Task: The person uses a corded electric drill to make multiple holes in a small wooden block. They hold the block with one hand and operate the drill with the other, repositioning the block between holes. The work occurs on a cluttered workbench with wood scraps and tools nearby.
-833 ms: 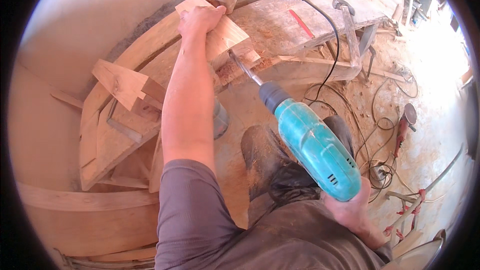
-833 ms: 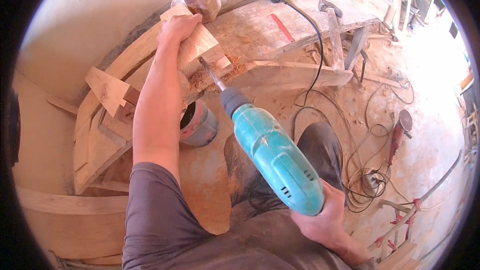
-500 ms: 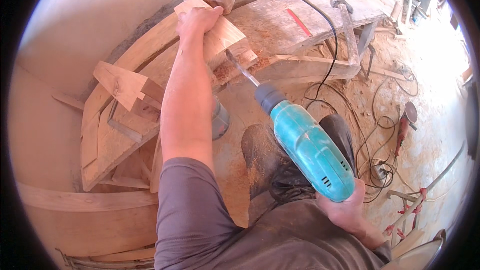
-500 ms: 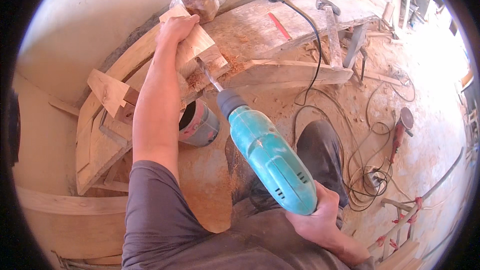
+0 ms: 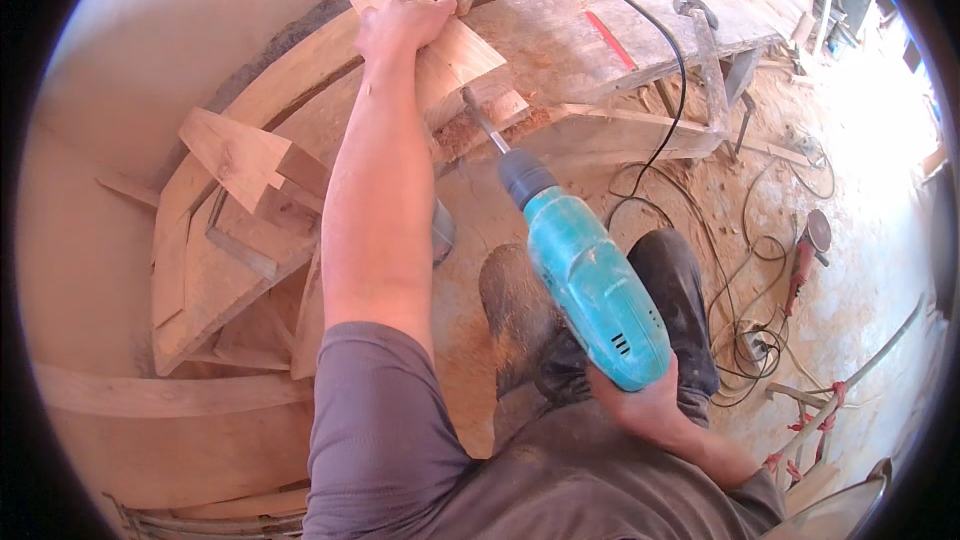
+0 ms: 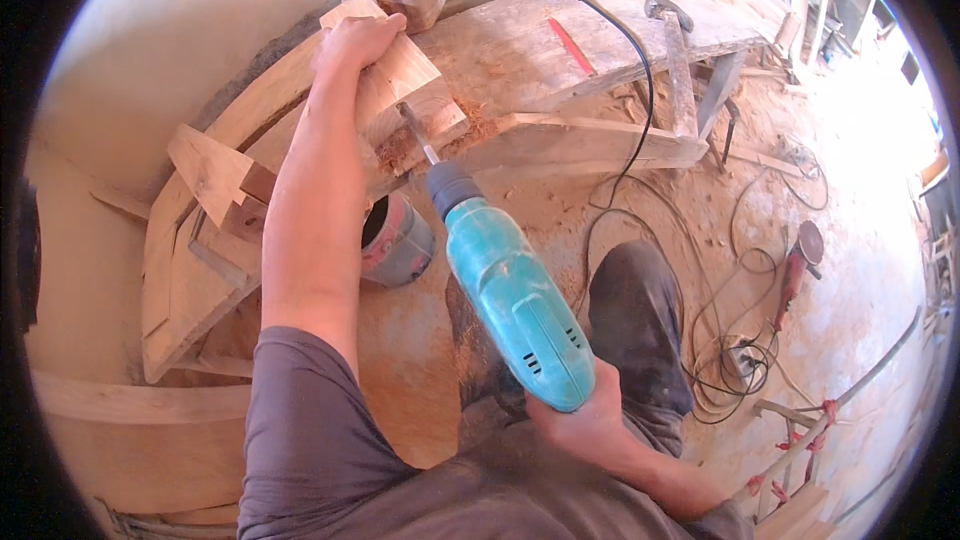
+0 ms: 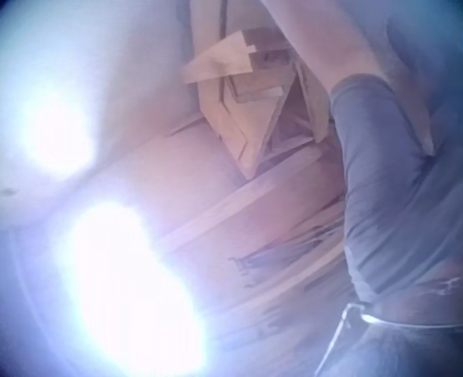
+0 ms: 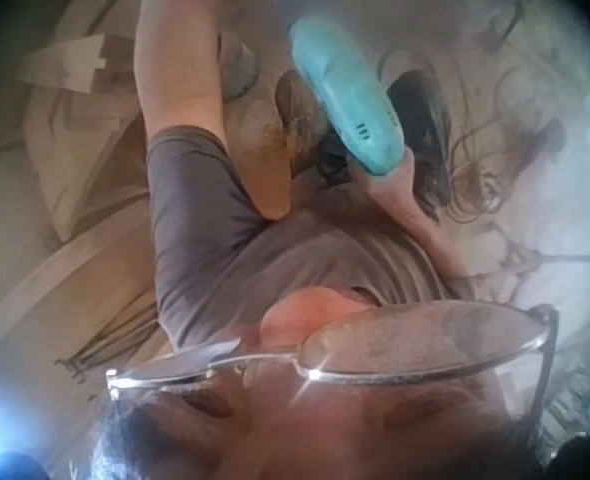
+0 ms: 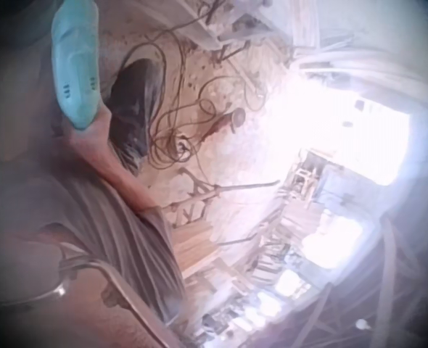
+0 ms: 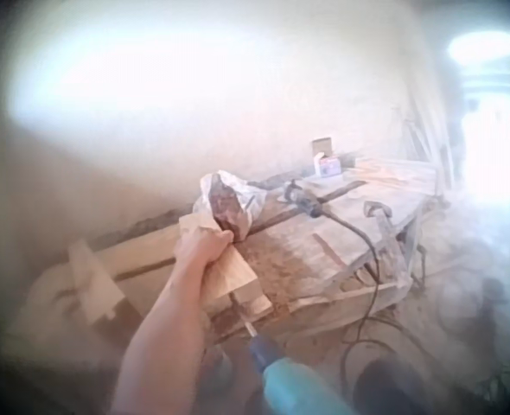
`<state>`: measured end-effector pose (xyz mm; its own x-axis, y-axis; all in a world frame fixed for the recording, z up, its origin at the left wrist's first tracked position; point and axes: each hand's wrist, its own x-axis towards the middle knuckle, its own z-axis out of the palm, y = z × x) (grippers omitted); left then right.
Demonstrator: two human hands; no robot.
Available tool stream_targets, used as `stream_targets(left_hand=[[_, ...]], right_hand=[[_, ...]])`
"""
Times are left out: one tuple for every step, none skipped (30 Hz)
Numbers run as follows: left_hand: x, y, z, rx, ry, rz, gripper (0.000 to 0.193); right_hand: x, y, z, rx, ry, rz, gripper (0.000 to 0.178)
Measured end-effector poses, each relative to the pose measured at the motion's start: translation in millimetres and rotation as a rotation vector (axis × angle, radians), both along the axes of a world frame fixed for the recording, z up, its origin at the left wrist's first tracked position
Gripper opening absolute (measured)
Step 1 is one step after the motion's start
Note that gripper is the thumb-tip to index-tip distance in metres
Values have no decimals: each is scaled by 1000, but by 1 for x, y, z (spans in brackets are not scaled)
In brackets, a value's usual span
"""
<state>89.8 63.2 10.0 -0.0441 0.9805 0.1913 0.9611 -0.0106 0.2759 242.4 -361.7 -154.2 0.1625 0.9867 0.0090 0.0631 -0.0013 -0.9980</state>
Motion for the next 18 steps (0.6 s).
stream_targets(left_hand=[[-2, 3, -2, -6, -17, 12, 73], [-5, 7, -3, -13, -34, 23, 73], [-7, 10, -5, -19, -51, 34, 74], [-4, 6, -3, -18, -46, 27, 76], [-1, 1, 0, -17, -42, 19, 77], [1, -3, 2, -16, -37, 11, 78], [-2, 0, 0, 5, -30, 16, 79], [-5, 7, -5, 22, -26, 22, 79], [-8, 13, -9, 40, -23, 27, 80], [-8, 12, -8, 31, -34, 17, 80], [-7, 11, -6, 23, -45, 7, 81], [-5, 10, -5, 14, -56, -4, 81], [-5, 8, -5, 27, -45, 15, 79], [-3, 6, -6, 41, -33, 32, 77], [-1, 5, -7, 54, -21, 48, 76], [-3, 8, -9, 67, -20, 44, 76], [-4, 11, -12, 81, -20, 38, 77], [-4, 15, -14, 95, -20, 32, 78]], right_hand=[[-2, -1, -5, 9, -17, 14, 22], [-6, -2, -10, 16, -46, 30, 23], [-9, -3, -9, 15, -59, 45, 25], [-11, -3, -8, 19, -71, 54, 26], [-14, -4, -2, 13, -68, 62, 27], [-18, -6, 10, -22, -27, 45, 28], [-22, -7, 23, -54, 9, 38, 29], [-26, -8, 30, -67, 16, 33, 28], [-29, -9, 35, -82, 22, 27, 27], [-31, -11, 39, -96, 32, 16, 27], [-31, -13, 46, -93, 3, 9, 25], [-30, -15, 55, -91, -26, 2, 23], [-31, -15, 64, -87, -57, -4, 21], [-31, -16, 70, -92, -37, -24, 19], [-32, -16, 75, -97, -17, -46, 17], [-33, -16, 81, -100, 6, -63, 15], [-31, -17, 87, -111, -6, -58, 15], [-28, -17, 100, -145, -27, -49, 16]])
